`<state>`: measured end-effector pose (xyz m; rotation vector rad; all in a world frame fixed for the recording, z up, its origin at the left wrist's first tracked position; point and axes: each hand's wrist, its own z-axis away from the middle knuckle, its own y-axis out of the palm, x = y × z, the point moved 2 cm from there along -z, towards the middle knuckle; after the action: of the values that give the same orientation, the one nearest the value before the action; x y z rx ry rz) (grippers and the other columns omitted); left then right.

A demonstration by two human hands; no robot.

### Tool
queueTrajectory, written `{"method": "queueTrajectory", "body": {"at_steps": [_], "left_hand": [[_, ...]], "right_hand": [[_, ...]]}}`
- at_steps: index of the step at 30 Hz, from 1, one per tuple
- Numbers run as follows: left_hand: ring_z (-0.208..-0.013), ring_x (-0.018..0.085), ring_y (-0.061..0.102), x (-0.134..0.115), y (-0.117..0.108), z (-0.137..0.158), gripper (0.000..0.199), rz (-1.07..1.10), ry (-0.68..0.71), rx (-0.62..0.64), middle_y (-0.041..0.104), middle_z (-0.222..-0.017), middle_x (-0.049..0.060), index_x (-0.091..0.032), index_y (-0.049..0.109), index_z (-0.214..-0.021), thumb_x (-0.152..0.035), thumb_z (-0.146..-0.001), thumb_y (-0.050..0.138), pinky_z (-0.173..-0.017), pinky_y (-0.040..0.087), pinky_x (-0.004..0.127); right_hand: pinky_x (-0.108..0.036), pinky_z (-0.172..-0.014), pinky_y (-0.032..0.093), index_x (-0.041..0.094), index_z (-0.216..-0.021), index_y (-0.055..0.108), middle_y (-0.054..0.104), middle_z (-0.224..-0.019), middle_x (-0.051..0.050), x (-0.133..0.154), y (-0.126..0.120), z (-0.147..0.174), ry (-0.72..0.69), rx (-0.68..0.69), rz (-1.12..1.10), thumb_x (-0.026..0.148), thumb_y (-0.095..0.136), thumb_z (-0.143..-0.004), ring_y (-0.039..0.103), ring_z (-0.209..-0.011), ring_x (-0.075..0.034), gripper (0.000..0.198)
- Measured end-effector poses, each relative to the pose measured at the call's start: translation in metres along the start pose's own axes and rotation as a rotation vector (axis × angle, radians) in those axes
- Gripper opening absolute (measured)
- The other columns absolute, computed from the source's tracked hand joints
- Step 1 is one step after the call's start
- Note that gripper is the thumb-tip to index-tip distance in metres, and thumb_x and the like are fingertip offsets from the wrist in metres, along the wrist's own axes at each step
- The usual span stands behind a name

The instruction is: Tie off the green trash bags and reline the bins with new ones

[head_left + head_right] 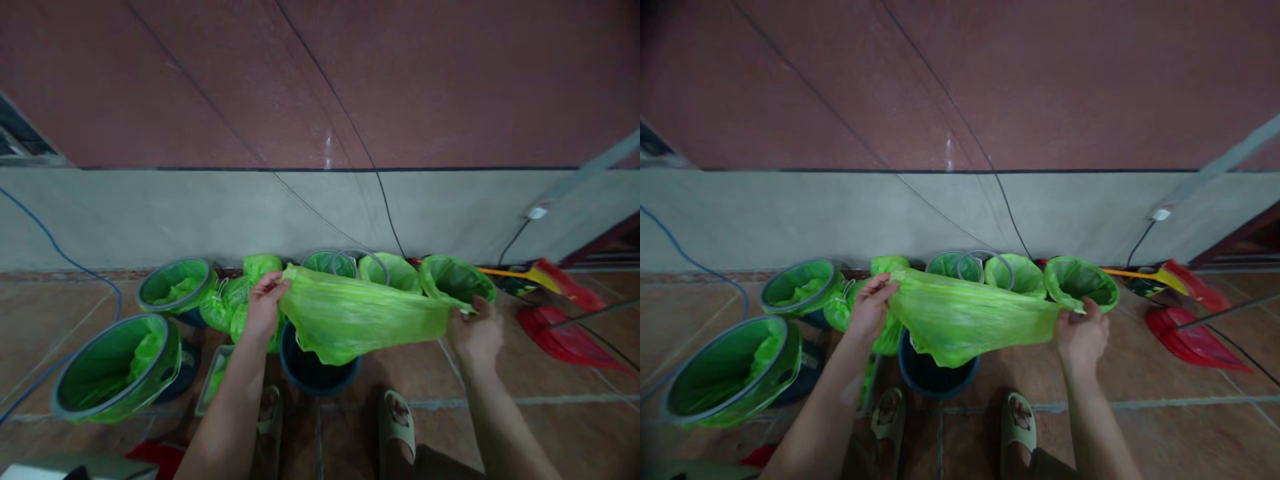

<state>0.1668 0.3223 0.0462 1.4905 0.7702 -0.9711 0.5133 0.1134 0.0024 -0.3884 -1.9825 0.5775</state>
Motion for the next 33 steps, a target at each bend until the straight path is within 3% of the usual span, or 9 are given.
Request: {"method": "queueTrajectory", "body": {"at_steps": [2,6,8,11,14,18,22,28,33], "left_hand": [[-0.061,0.010,0.056,0.006,0.008,0.005,0.025,-0.094,0.034,0.081,0.064,-0.066,-0.005,-0.018,0.066,-0.076,-0.026,-0.059,0.083,-0.064,0.046,0.022],[-0.067,0.011,0.055,0.021,0.031,0.023,0.012,-0.417,0.154,0.292,0.061,-0.069,-0.004,-0.019,0.062,-0.073,-0.023,-0.071,0.072,-0.068,0.045,0.024],[-0.074,0.013,0.057,0.031,0.044,0.036,0.005,-0.604,0.248,0.382,0.062,-0.073,-0.002,-0.019,0.062,-0.075,-0.019,-0.075,0.067,-0.075,0.046,0.026],[-0.082,0.016,0.060,0.047,0.058,0.055,0.005,-0.824,0.364,0.446,0.065,-0.080,0.001,-0.020,0.063,-0.081,-0.015,-0.080,0.061,-0.082,0.047,0.030],[-0.088,0.019,0.063,0.058,0.063,0.065,0.016,-0.961,0.361,0.461,0.068,-0.086,0.003,-0.020,0.064,-0.096,-0.013,-0.081,0.062,-0.084,0.049,0.033],[-0.093,0.023,0.067,0.066,0.060,0.063,0.044,-1.177,0.280,0.580,0.073,-0.098,0.005,-0.020,0.060,-0.122,-0.013,-0.079,0.066,-0.091,0.051,0.038],[-0.103,0.025,0.068,0.066,0.053,0.055,0.031,-1.369,0.279,0.721,0.074,-0.108,0.007,-0.019,0.066,-0.113,-0.014,-0.083,0.062,-0.099,0.049,0.039],[-0.099,0.023,0.069,0.057,0.037,0.041,0.030,-1.443,0.303,0.630,0.075,-0.107,0.006,-0.021,0.071,-0.108,-0.012,-0.082,0.060,-0.098,0.049,0.036],[-0.088,0.020,0.069,0.047,0.029,0.029,0.024,-1.239,0.305,0.553,0.076,-0.099,0.004,-0.023,0.074,-0.097,-0.011,-0.078,0.064,-0.089,0.053,0.033]], "right_hand": [[-0.061,-0.101,0.044,0.011,-0.127,0.062,0.064,-0.114,-0.019,0.030,0.001,0.021,-0.214,0.009,-0.019,0.037,0.057,-0.077,0.058,-0.117,-0.041,0.056],[-0.045,-0.093,0.053,0.021,-0.130,0.058,0.064,-0.122,-0.012,0.092,0.019,0.075,-0.363,0.491,-0.424,0.046,0.058,-0.089,0.065,-0.106,-0.027,0.048],[-0.039,-0.085,0.054,0.020,-0.127,0.060,0.069,-0.114,-0.010,0.112,0.027,0.096,-0.324,0.628,-0.496,0.050,0.061,-0.088,0.066,-0.100,-0.025,0.049],[-0.031,-0.068,0.052,0.019,-0.114,0.068,0.072,-0.093,-0.006,0.123,0.037,0.114,-0.209,0.726,-0.506,0.052,0.065,-0.085,0.065,-0.079,-0.020,0.045],[-0.029,-0.067,0.049,0.019,-0.090,0.074,0.072,-0.081,-0.003,0.120,0.040,0.116,-0.166,0.760,-0.592,0.045,0.067,-0.084,0.063,-0.071,-0.017,0.028],[-0.026,-0.056,0.044,0.019,-0.080,0.074,0.066,-0.065,0.000,0.112,0.034,0.093,-0.050,0.584,-0.752,0.042,0.073,-0.077,0.055,-0.057,-0.013,0.023],[-0.025,-0.048,0.044,0.017,-0.080,0.071,0.063,-0.060,0.002,0.100,0.019,0.054,0.067,0.294,-0.835,0.046,0.078,-0.070,0.053,-0.048,-0.011,0.032],[-0.026,-0.046,0.047,0.016,-0.079,0.067,0.062,-0.064,0.003,0.057,-0.006,0.010,0.103,-0.139,-0.814,0.046,0.076,-0.072,0.052,-0.046,-0.010,0.032],[-0.031,-0.054,0.053,0.019,-0.077,0.062,0.057,-0.063,0.003,0.029,-0.019,-0.007,0.211,-0.300,-0.806,0.035,0.072,-0.074,0.051,-0.050,-0.012,0.019]]}}
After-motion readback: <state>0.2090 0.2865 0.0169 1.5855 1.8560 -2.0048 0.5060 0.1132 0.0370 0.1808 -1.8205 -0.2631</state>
